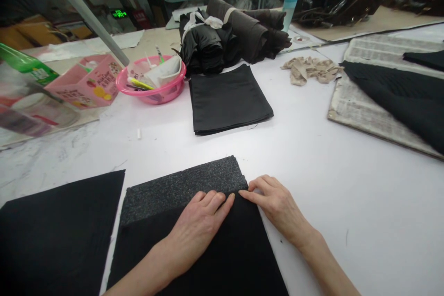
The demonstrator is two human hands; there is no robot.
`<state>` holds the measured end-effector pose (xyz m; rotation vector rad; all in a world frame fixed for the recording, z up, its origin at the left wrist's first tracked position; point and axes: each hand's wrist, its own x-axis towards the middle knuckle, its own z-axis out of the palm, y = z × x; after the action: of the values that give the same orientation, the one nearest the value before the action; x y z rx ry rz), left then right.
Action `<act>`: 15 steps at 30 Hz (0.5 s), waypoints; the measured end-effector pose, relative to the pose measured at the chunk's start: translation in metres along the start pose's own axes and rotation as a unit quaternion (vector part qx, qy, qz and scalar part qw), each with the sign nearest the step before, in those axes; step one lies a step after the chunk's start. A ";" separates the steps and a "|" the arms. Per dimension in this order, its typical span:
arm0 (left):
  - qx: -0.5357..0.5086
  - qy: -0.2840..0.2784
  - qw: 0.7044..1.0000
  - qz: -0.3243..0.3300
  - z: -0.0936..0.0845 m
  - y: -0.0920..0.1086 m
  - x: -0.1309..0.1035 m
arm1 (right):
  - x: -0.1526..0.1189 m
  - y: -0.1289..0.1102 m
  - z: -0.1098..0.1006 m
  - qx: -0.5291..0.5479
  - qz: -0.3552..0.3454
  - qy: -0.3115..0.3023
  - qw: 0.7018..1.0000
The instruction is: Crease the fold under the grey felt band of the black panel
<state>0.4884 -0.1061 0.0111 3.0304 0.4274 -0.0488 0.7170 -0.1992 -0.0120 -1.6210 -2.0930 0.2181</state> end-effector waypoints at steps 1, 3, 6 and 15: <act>0.001 0.000 1.000 0.002 -0.001 0.000 0.000 | 0.000 0.000 0.000 0.005 0.002 0.000 1.000; 0.002 0.000 1.000 0.006 -0.002 0.000 0.001 | 0.000 -0.001 0.000 0.012 0.005 -0.001 1.000; 0.006 0.002 1.000 0.006 -0.002 0.001 0.003 | 0.000 0.000 0.000 0.014 0.004 -0.003 1.000; 0.009 0.032 0.999 0.002 0.001 0.005 0.004 | -0.006 0.002 -0.011 0.080 0.066 0.035 0.994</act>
<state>0.4932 -0.1095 0.0105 3.0569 0.4278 0.0455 0.7245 -0.2060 -0.0046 -1.6478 -1.8687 0.3581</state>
